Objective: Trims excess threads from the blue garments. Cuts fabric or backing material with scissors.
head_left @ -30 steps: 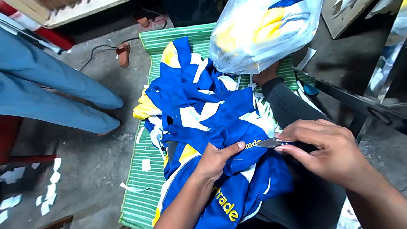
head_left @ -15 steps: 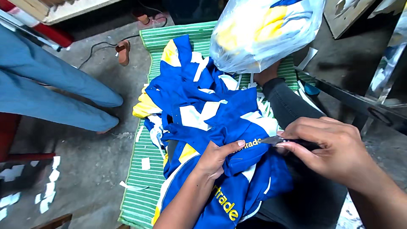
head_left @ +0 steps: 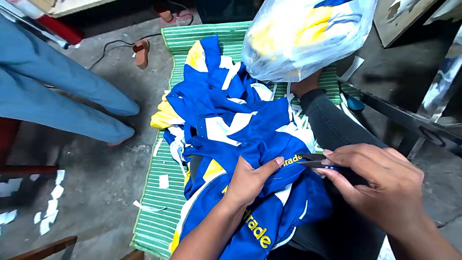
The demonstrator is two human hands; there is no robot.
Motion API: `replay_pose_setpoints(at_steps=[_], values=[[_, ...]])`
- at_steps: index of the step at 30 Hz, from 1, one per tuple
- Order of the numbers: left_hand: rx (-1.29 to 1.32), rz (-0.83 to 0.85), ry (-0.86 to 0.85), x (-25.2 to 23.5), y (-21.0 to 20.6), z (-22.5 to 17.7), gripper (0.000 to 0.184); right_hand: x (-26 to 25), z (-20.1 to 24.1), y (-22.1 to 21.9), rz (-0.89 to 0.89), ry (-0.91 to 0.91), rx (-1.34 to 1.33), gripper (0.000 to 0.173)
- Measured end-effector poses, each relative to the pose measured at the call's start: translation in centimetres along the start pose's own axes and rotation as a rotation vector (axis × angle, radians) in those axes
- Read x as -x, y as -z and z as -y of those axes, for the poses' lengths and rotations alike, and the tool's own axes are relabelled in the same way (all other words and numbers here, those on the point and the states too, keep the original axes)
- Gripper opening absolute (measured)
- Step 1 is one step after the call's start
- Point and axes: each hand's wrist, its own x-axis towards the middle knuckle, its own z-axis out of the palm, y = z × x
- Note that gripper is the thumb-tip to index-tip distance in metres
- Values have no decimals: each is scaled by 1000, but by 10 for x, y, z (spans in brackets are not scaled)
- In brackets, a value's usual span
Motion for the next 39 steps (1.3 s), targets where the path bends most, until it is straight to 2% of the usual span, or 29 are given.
replay_pose_setpoints(at_steps=[12, 19, 23, 28, 34, 39], values=[[-3, -2, -5, 1, 0, 1, 18, 1, 1, -2, -19, 27, 53, 26], [17, -8, 31, 1, 2, -2, 18, 9, -5, -16, 28, -176, -285, 29], [7, -3, 59, 0, 2, 0, 18, 7, -3, -16, -34, -33, -105, 25], [-43, 11, 26, -1, 4, 0, 19, 10, -7, -19, 33, -123, -235, 27], [-13, 9, 54, -2, 4, 1, 19, 7, -6, -18, 47, -58, -203, 24], [-22, 19, 24, -2, 3, 1, 19, 1, -18, -6, 173, -100, -315, 27]])
